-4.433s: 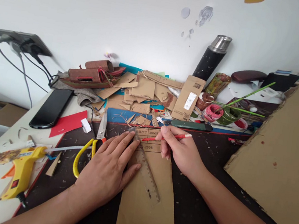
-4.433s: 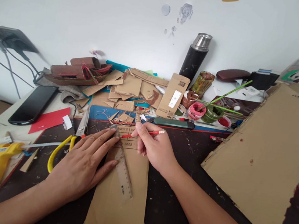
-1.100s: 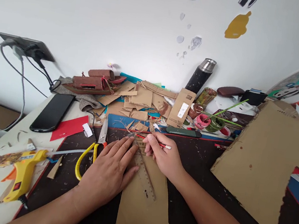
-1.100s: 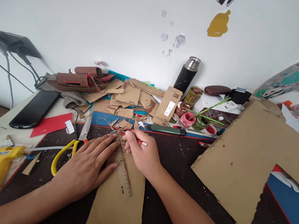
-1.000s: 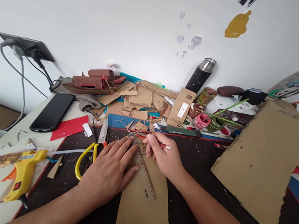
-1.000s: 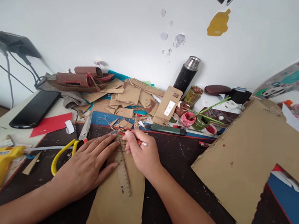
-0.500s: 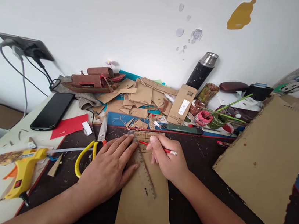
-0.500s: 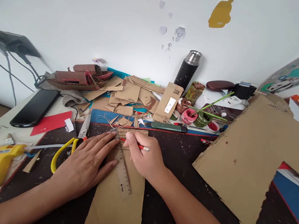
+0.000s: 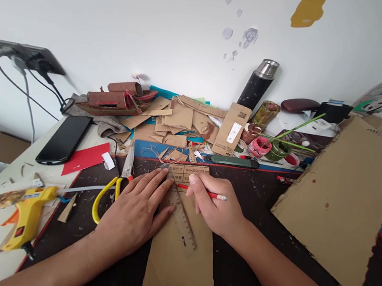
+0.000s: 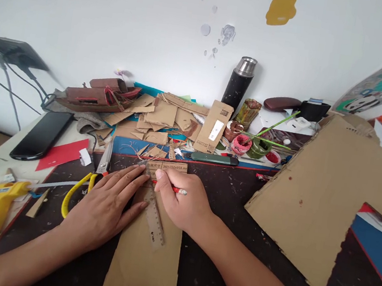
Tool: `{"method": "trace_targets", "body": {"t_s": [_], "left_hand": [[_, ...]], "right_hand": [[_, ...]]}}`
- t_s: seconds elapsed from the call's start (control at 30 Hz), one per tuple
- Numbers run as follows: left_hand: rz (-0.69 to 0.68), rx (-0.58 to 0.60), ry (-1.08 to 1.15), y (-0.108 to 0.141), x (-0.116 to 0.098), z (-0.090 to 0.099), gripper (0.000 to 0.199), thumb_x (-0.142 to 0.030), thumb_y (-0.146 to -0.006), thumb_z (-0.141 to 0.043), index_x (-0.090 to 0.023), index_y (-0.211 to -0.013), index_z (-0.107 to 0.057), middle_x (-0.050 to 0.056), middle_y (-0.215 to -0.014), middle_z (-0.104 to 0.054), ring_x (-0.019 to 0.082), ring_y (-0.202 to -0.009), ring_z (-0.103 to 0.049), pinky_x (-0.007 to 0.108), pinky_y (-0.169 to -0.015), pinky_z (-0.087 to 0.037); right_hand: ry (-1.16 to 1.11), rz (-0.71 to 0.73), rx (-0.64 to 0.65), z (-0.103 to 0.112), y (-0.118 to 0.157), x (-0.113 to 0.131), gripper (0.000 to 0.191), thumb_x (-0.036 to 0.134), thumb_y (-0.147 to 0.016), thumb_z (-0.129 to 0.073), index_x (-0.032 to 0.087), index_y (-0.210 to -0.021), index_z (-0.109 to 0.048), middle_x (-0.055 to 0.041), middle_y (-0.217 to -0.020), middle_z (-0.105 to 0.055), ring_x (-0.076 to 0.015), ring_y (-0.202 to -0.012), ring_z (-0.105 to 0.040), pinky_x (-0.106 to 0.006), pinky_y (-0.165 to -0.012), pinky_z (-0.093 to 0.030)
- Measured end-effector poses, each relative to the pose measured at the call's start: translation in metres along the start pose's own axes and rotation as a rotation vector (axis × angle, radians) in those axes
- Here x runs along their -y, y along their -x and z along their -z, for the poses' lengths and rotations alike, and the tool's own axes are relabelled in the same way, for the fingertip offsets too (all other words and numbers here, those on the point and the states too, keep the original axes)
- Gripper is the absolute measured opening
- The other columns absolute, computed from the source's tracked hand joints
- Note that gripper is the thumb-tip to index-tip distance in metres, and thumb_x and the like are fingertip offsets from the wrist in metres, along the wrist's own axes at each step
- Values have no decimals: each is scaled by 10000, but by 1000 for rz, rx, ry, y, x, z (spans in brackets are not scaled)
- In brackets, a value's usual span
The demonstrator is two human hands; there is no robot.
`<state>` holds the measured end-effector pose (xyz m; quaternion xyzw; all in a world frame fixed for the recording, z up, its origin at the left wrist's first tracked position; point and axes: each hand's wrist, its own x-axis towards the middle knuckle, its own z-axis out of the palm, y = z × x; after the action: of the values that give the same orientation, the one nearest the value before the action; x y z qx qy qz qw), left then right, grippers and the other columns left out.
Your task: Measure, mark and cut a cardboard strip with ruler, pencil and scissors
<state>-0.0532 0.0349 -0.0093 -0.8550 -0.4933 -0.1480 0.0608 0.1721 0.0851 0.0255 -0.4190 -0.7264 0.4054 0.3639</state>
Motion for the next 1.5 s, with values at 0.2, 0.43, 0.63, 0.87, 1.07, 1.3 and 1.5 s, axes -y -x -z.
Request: {"method": "trace_targets", "body": {"t_s": [0.2, 0.43, 0.63, 0.87, 1.07, 1.3, 1.5], "left_hand": [[8, 2, 30, 0, 0, 0, 535, -488, -1160, -414, -111, -1500, -584, 206, -1592, -615, 385, -1461, -580, 595, -1158, -489], [3, 2, 27, 0, 1, -1, 541, -495, -1163, -406, -116, -1510, -572, 203, -1599, -609, 380, -1471, -570, 594, -1157, -489], [-9, -2, 8, 0, 1, 1, 538, -486, -1167, -395, -110, -1516, -558, 205, -1595, -612, 381, -1453, -583, 587, -1136, -497], [-15, -8, -4, -1, 0, 0, 540, -485, -1172, -375, -100, -1505, -558, 211, -1585, -618, 380, -1450, -582, 580, -1137, -492], [-24, -49, -44, -1, -2, 2, 525, -469, -1168, -382, -89, -1457, -601, 229, -1519, -657, 392, -1376, -628, 568, -1103, -496], [-15, -72, -82, 2, -5, 3, 427, -454, -1144, -455, -125, -1301, -678, 198, -1281, -735, 388, -1185, -678, 538, -1015, -506], [-57, -44, -115, 6, -7, 5, 346, -418, -1129, -516, -162, -1289, -685, 143, -1105, -723, 339, -989, -676, 486, -863, -520]], "right_hand": [[-14, 73, -13, 0, 0, 0, 416, 345, -1138, -495, 231, -765, -642, 56, -483, -543, -123, -422, -529, -272, -526, -416], [-15, 104, -11, 0, -1, 3, 407, 315, -1134, -503, 223, -758, -630, 70, -485, -520, -110, -423, -518, -266, -546, -416], [-16, 113, -22, -1, 0, 2, 412, 312, -1135, -507, 216, -755, -634, 74, -485, -515, -102, -420, -510, -265, -550, -414], [-26, 108, -37, -1, 0, -1, 405, 330, -1138, -518, 217, -776, -659, 62, -505, -566, -107, -425, -548, -262, -543, -426], [-127, 33, -140, 1, -3, -3, 401, 451, -1128, -554, 207, -860, -727, 43, -528, -598, -123, -455, -572, -255, -537, -451], [-453, -218, -199, -3, -13, -22, 599, 769, -970, -661, 197, -804, -712, 37, -487, -579, -131, -407, -563, -226, -424, -426], [-623, -295, -282, -3, -19, -28, 612, 792, -860, -775, 191, -761, -717, 46, -459, -546, -132, -376, -570, -204, -370, -399]]}}
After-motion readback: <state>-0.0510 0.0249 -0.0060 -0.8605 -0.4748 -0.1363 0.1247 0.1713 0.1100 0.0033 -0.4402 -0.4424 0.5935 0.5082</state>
